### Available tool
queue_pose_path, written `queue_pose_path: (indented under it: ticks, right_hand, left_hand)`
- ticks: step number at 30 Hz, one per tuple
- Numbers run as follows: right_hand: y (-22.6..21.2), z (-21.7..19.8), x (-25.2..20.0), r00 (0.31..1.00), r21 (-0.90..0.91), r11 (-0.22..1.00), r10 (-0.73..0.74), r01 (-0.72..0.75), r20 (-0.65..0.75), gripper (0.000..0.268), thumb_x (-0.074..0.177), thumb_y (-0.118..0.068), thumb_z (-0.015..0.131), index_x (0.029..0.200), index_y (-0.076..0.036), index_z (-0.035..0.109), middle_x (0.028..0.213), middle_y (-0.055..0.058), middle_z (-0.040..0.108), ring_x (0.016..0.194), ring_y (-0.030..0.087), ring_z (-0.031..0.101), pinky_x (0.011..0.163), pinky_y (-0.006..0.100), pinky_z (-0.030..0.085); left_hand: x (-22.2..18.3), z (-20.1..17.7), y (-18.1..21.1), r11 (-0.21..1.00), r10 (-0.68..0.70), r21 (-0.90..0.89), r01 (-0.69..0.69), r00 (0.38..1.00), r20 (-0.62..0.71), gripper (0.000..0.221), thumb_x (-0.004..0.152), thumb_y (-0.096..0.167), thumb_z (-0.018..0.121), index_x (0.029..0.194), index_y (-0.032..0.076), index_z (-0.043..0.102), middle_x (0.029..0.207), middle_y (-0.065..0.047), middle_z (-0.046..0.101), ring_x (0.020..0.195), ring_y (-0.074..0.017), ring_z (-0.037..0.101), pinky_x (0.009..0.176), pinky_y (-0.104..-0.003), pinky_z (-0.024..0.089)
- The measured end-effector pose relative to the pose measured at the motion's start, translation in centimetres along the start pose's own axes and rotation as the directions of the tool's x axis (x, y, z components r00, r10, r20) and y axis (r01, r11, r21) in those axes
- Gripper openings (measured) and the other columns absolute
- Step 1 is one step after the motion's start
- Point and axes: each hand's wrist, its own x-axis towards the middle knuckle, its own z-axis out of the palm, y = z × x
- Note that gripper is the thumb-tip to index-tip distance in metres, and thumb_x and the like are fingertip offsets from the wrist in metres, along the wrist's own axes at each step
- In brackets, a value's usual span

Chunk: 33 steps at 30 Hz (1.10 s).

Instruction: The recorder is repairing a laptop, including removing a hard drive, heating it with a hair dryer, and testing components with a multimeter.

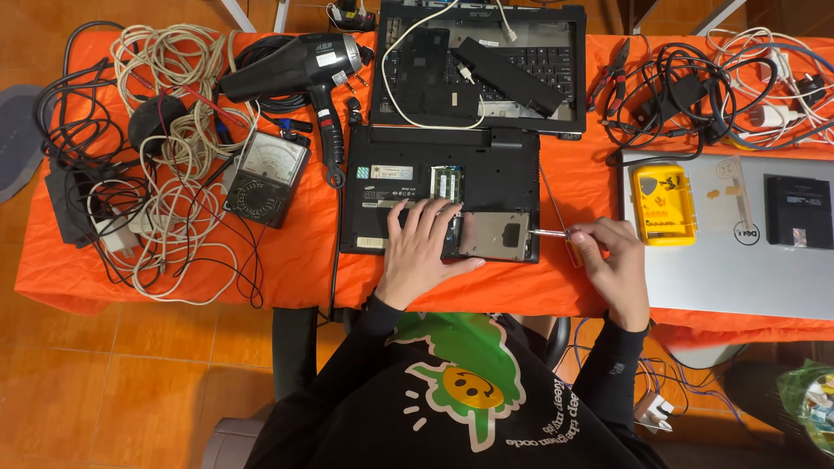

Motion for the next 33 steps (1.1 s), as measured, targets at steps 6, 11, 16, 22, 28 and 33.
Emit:
queue_pose_path:
  ticks: [6,11,16,22,28,33]
  right_hand:
    - [-1.1,-0.4,0.4,0.999,-0.031,0.999,0.003,-0.004,-0.032,0.016,0.098,-0.019,0.072,0.103,-0.004,0.076,0.09,0.007,0.07,0.088,0.024,0.055,0.084,0.034,0.043]
    - [-1.0,-0.4,0.1,0.999,-0.075,0.997,-0.007,0.005,-0.031,0.016,0.097,-0.019,0.071,0.102,-0.005,0.077,0.09,0.007,0.071,0.083,0.025,0.051,0.081,0.035,0.043]
    - [-1.2,-0.4,0.0,0.998,-0.077,0.996,-0.052,0.05,-0.032,0.015,0.098,-0.019,0.07,0.101,-0.006,0.076,0.092,0.006,0.071,0.083,0.023,0.054,0.083,0.035,0.042]
    - [-1.8,-0.4,-0.4,0.999,-0.038,0.999,-0.031,0.029,-0.038,0.014,0.096,-0.017,0.072,0.102,-0.005,0.077,0.087,0.006,0.069,0.084,0.023,0.054,0.081,0.034,0.043]
    - [-1.7,-0.1,-0.6,0.979,0.146,0.983,0.138,-0.116,-0.153,0.015,0.103,-0.011,0.068,0.113,-0.002,0.075,0.091,0.01,0.063,0.082,0.017,0.054,0.076,0.028,0.043]
    - [-0.2,1.6,-0.4,0.942,-0.005,0.993,0.113,-0.121,-0.317,0.02,0.106,-0.007,0.066,0.123,0.0,0.071,0.1,0.011,0.066,0.079,0.016,0.059,0.071,0.028,0.046]
  left_hand:
    - [-0.1,0.2,0.1,1.0,0.0,0.022,0.0,1.0,0.005,0.094,0.083,0.078,0.065,0.141,0.005,0.055,0.137,-0.008,0.056,0.132,-0.026,0.048,0.119,-0.054,0.021]
    - [1.1,0.0,0.7,1.0,0.016,-0.016,-0.016,1.0,0.023,0.098,0.08,0.078,0.066,0.142,0.003,0.054,0.133,-0.011,0.057,0.132,-0.0272,0.048,0.121,-0.059,0.012]
    - [2.2,1.8,0.8,0.985,0.123,-0.129,-0.117,0.992,0.038,0.098,0.081,0.075,0.068,0.147,0.004,0.051,0.137,-0.009,0.059,0.137,-0.0262,0.048,0.126,-0.059,0.005]
    - [2.9,3.0,0.5,0.968,0.122,-0.238,-0.083,0.98,0.157,0.089,0.077,0.068,0.075,0.144,0.012,0.054,0.124,-0.004,0.061,0.126,-0.0223,0.053,0.127,-0.058,0.011]
    - [2.7,2.4,0.4,0.96,0.082,-0.274,-0.054,0.992,0.091,0.086,0.075,0.071,0.077,0.136,0.013,0.057,0.123,-0.005,0.059,0.124,-0.0241,0.055,0.125,-0.057,0.02]
    - [2.6,2.1,0.5,0.941,0.097,-0.329,-0.084,0.995,0.024,0.092,0.07,0.069,0.083,0.138,0.014,0.057,0.127,-0.006,0.06,0.124,-0.0225,0.056,0.123,-0.055,0.023]
